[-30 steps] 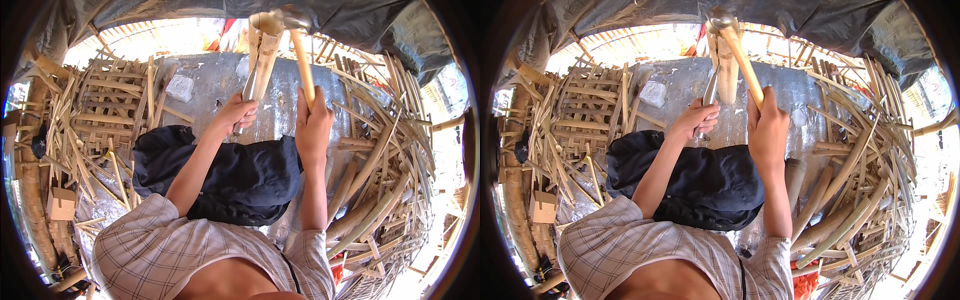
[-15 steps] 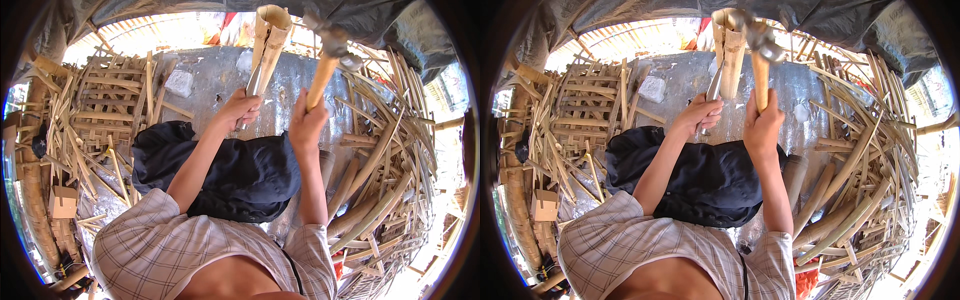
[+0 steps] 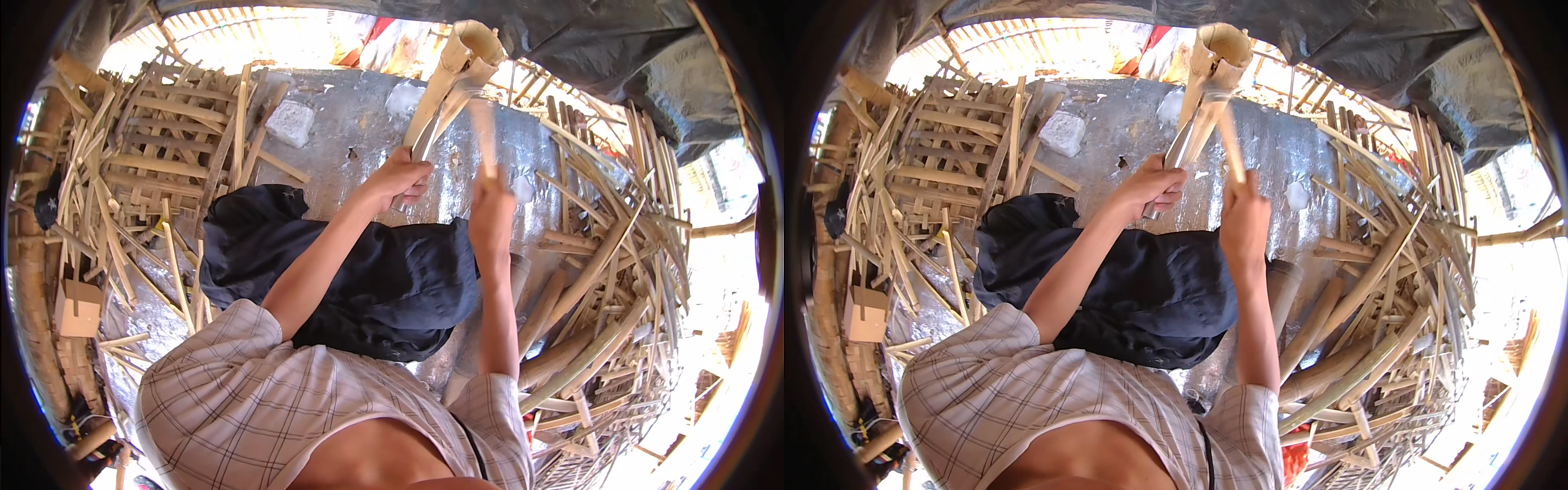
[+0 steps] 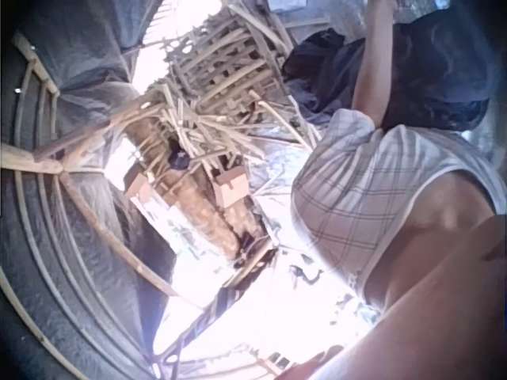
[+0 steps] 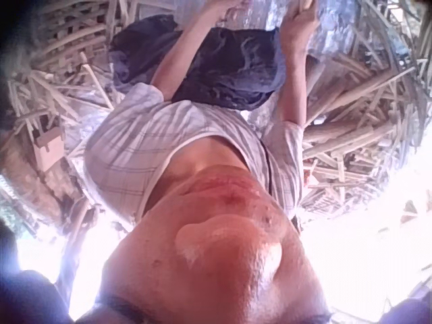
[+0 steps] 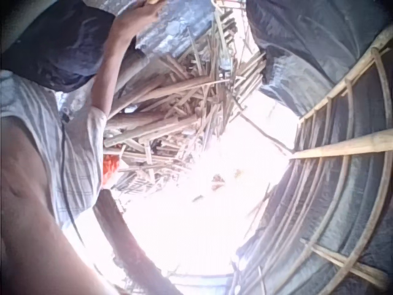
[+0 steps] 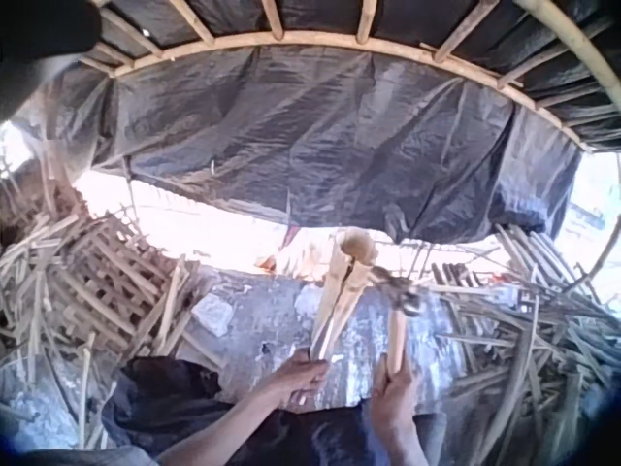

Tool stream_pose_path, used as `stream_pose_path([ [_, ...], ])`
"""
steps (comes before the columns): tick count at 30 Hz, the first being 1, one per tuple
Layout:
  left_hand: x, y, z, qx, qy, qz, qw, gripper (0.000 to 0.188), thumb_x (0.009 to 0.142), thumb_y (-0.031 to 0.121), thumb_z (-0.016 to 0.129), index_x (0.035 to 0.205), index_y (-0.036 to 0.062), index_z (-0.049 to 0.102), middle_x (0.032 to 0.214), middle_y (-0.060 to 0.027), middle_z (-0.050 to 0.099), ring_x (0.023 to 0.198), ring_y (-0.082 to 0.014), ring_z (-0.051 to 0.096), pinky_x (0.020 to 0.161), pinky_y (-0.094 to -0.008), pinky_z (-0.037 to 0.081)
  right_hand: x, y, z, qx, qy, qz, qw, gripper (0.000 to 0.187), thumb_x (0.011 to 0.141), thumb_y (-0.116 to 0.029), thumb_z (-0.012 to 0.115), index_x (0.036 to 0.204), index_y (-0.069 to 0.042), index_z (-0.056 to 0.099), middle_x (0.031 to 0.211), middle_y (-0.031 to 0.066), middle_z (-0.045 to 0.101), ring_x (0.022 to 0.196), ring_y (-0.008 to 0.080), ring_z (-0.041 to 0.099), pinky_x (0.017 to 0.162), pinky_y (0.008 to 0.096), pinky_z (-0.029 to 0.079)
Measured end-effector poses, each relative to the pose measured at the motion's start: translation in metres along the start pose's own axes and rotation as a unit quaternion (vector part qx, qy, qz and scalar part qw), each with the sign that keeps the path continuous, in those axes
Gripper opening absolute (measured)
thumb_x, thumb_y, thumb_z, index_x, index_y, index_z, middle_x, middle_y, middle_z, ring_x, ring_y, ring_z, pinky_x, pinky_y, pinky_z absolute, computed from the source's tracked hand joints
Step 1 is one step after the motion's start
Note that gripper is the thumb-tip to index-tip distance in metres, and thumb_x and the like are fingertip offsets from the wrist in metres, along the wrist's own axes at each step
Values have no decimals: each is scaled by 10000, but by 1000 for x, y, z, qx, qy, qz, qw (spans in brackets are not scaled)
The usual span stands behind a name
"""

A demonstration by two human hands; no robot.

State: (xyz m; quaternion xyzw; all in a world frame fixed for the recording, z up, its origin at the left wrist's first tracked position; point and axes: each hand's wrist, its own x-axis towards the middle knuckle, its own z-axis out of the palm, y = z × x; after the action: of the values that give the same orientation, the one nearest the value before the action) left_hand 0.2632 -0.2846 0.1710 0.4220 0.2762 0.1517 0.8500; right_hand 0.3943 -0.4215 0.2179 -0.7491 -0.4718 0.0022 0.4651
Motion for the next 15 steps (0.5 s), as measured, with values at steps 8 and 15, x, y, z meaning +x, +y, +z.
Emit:
stream_pose_path([
  [8,5,-14,-12,-5,3,2,1000,218,944,91,588,791,111,434,579,42,423,418,-50,376,358,-269,291,8,-57,-36,-86,-36,42,995,283,1048,-202,569,886,29,559,557,171,500,443,266,470,456,414,358],
  [15,17,-24,-7,-27,20,-19,999,174,927,55,586,895,105,422,617,35,414,446,-55,379,373,-271,287,-8,31,3,-164,-148,52,974,343,1041,-242,566,892,66,586,654,242,563,566,430,448,548,471,425],
])
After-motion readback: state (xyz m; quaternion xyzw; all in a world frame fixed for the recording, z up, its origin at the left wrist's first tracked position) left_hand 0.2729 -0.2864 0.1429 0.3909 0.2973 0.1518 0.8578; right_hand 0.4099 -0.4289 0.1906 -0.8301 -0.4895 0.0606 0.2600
